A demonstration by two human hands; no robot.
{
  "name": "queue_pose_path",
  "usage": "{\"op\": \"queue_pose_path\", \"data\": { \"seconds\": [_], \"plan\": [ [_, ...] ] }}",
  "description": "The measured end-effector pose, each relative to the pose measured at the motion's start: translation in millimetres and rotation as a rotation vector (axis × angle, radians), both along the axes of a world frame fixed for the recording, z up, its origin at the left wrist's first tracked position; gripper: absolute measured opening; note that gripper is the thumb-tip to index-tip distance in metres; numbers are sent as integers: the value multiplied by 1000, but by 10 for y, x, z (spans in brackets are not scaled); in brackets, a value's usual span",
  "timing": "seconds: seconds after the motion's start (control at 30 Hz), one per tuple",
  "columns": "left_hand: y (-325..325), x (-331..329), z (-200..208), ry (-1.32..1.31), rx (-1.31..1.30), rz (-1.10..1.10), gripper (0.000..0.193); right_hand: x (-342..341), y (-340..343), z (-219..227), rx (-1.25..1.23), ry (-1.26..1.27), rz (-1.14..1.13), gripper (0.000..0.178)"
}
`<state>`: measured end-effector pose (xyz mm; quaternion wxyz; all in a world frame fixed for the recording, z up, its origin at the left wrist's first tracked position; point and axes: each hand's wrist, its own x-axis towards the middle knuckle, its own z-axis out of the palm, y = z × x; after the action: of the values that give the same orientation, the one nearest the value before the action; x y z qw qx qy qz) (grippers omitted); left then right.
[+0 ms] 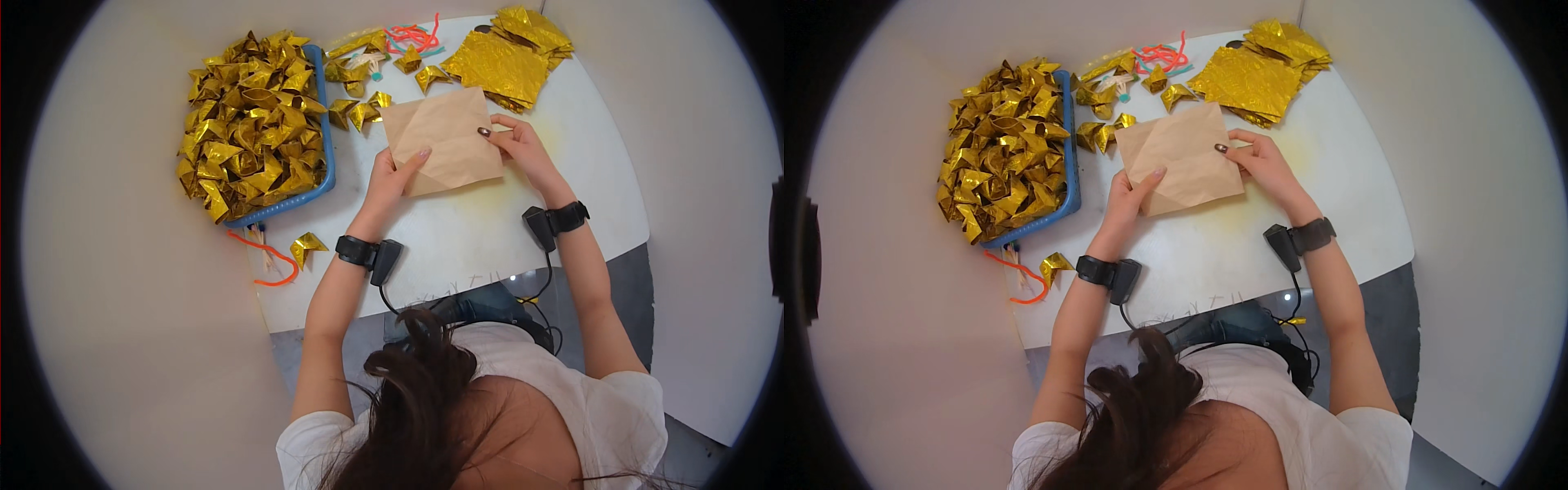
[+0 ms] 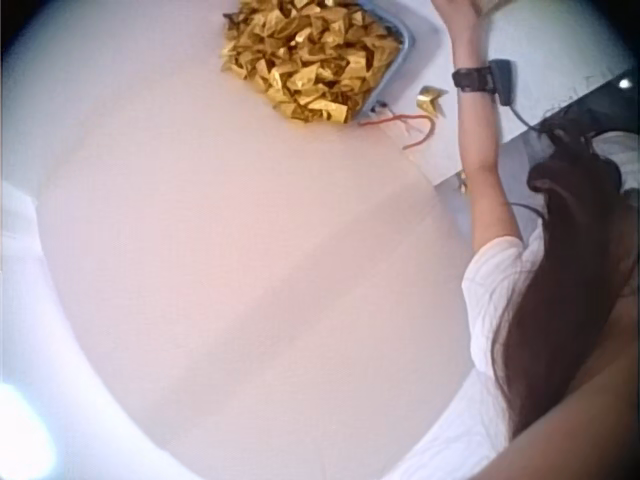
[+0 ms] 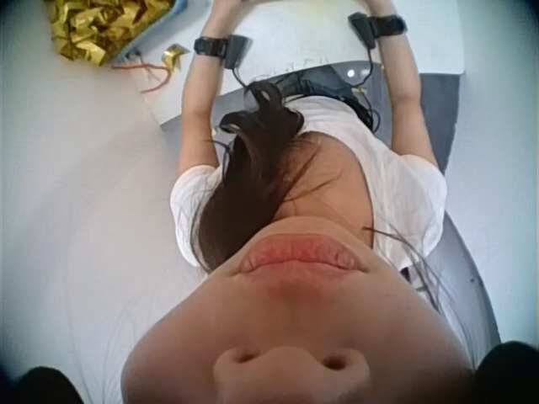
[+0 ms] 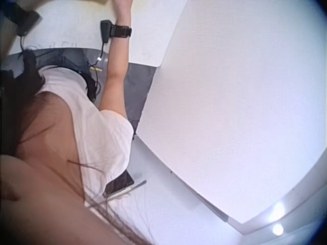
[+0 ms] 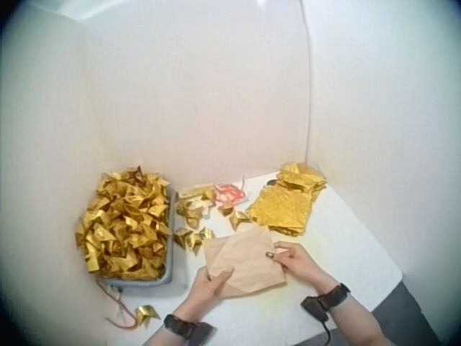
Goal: Folding squares of gold paper into decorative ingots.
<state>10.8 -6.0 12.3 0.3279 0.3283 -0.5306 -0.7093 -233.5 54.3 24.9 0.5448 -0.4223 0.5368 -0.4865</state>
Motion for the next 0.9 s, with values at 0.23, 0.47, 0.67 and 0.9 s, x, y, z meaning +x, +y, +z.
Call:
{"op": "queue_pose_path", "data": {
  "seconds": [0.23,0.47,0.67,0.9],
  "plan": [
    [-120,104,-87,247,145,-115,37,-101,100,-5,-35,-88,139,22],
    [-201,120,-237,429,126,-82,28,-15,150,50,-131,89,277,29],
    [-60,5,-30,160,-35,30,44,5,234,147,-355,388,222,40],
    [-84,3,-107,36,-56,15,47,-49,184,36,-464,422,296,26]
  ]
}}
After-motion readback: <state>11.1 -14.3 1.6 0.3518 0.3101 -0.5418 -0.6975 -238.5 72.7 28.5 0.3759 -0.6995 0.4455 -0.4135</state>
